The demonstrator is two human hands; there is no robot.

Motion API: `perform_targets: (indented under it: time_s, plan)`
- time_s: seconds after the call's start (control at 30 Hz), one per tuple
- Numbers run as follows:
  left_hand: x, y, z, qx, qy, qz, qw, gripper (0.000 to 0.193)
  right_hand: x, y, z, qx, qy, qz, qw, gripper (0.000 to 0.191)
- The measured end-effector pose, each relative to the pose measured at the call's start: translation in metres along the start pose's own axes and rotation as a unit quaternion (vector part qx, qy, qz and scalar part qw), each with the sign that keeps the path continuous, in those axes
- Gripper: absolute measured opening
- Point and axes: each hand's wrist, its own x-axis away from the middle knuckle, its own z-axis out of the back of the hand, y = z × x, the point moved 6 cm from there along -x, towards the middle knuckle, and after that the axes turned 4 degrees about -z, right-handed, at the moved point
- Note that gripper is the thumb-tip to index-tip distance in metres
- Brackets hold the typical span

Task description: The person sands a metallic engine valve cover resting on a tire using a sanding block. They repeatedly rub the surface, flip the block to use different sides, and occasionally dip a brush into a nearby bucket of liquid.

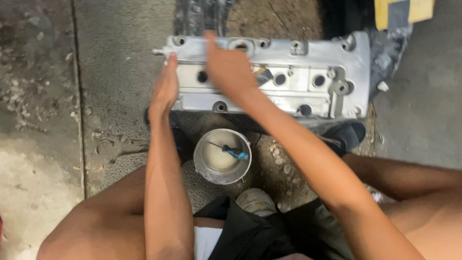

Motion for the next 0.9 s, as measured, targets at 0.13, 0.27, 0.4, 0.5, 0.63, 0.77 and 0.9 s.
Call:
perform_targets:
  time_s: [0.13,0.27,0.4,0.5,0.63,0.77,0.9]
  plan:
    - [-0.003,-0.007,-0.003,0.066,0.005,0.014,0.998,0.09,0.004,0.053,-0.018,0.043,-0.097,-0.09,0.99,0.05]
    - [-0.006,-0.005,-0.002,0.068,0.006,0.021,0.997,0.093,-0.018,0.046,-0.018,0.101,-0.055,-0.072,0.991,0.047]
    - [-0.01,-0.003,-0.007,0.109,-0.012,0.017,0.994,0.096,-0.007,0.046,-0.008,0.031,-0.067,-0.075,0.994,0.046]
    - [-0.016,-0.007,-0.008,0.122,-0.007,0.011,0.992,0.097,0.001,0.045,-0.004,0.004,-0.06,-0.055,0.997,0.055]
    - [-0.016,-0.008,-0.013,0.223,-0.035,-0.039,0.973,0.096,-0.026,0.011,-0.02,0.019,-0.025,-0.035,0.999,0.054]
    - [-0.019,-0.012,-0.015,0.247,-0.04,-0.024,0.968,0.093,-0.051,-0.037,-0.03,0.008,-0.019,-0.008,1.0,0.055]
    - [-0.02,-0.011,-0.018,0.221,-0.037,0.009,0.975,0.093,-0.027,-0.023,-0.024,0.024,-0.106,0.006,0.994,0.061]
